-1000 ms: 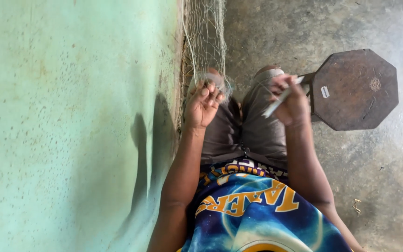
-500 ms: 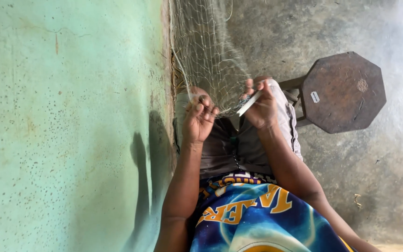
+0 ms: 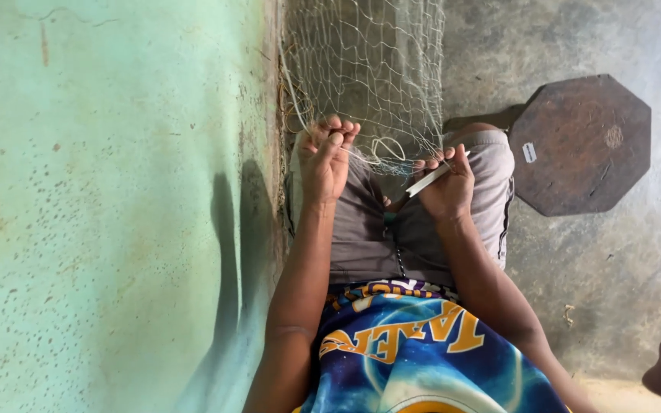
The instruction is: The person sits on a small stool and repairs a fishing net using a white plastic tool. They repeatedly pull threads through the mesh, secure knots, and trim excess material while working on a section of the net held against a wall.
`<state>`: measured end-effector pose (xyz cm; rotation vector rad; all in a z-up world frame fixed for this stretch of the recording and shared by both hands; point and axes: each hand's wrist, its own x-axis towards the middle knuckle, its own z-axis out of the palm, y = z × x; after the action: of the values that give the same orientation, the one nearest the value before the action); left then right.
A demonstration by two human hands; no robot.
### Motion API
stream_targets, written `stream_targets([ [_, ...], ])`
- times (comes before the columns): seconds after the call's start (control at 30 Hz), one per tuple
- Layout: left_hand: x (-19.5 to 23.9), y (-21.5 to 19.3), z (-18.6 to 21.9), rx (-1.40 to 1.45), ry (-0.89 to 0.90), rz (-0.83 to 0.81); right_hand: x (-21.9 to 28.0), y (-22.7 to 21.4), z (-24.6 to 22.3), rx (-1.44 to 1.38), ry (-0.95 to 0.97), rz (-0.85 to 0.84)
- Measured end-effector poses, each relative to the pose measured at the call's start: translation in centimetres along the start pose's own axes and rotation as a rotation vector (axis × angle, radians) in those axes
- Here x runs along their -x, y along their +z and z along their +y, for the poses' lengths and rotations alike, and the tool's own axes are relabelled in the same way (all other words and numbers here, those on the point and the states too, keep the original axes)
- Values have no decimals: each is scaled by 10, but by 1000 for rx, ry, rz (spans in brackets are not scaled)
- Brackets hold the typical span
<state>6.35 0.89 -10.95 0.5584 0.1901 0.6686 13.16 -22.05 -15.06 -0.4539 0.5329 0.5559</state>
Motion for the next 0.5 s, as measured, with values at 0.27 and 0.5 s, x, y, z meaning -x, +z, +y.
stream_targets([
  [0.27,-16,7,3,167,-26,-59,1,12,15,10,58,10],
  [0.5,-20,-7,10,79,-15,-171,4,16,23,28,115,12],
])
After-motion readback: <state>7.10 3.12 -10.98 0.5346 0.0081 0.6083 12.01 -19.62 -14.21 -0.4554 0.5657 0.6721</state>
